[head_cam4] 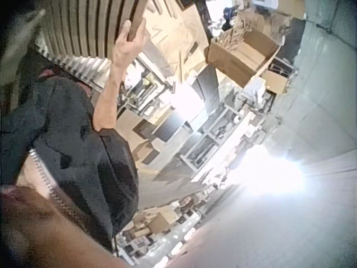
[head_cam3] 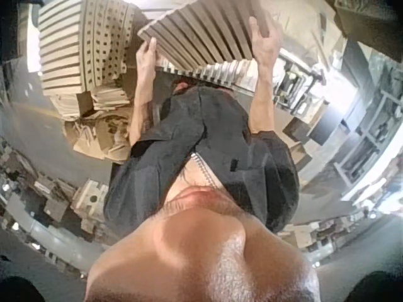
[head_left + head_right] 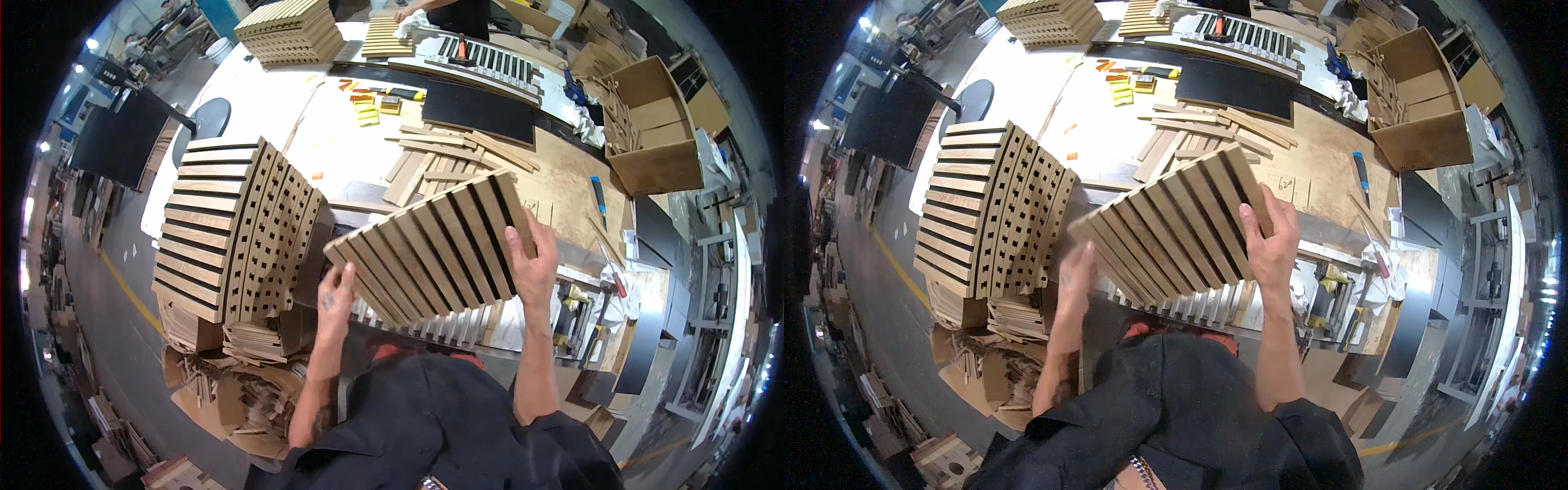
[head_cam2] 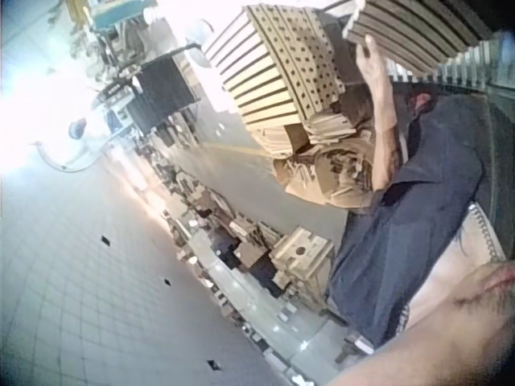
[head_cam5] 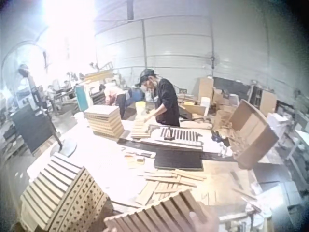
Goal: Assembling a wooden slatted structure using a nail gun and hammer.
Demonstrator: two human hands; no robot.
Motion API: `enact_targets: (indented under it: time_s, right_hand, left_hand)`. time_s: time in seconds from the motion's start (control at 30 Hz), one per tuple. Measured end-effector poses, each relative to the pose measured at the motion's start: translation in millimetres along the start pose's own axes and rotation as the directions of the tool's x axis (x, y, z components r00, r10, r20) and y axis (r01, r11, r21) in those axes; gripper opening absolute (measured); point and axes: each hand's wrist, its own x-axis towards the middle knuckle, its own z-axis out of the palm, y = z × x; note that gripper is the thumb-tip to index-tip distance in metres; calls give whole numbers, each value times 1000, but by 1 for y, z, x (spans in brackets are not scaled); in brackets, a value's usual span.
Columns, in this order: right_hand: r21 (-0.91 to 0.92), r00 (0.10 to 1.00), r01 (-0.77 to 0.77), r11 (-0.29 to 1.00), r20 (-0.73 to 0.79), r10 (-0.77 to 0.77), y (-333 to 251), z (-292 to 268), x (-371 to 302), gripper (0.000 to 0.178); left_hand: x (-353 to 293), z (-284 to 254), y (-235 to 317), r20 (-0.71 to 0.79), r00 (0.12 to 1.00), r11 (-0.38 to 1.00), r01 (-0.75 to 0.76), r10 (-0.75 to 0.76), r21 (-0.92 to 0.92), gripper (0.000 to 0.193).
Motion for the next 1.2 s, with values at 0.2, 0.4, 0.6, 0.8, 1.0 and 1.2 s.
enact_targets:
  time_s: [0.2,0.4,0.6,0.8,1.0,1.2]
  right_hand:
    - [-61,989,91,994,123,-83,-18,13,8,36]
    - [-173,894,355,919,352,-279,-44,43,31,31]
    - [-252,789,588,768,386,-478,-73,30,19,33]
    - [-316,805,593,741,273,-527,-94,14,-9,49]
    - [-325,782,622,713,198,-591,-72,-9,-21,43]
    - [-443,808,569,693,144,-571,-50,-35,-37,44]
  left_hand:
    - [-48,0,-37,73,944,900,328,-321,-288,46]
    - [-62,22,-105,402,670,571,742,-624,-351,87]
    - [-44,47,-106,608,578,486,808,-545,-332,85]
    - [-2,69,-92,715,625,687,668,-312,-284,74]
    - [-47,48,58,283,464,380,-874,840,304,37]
    - [-12,49,115,628,255,-85,-884,735,459,41]
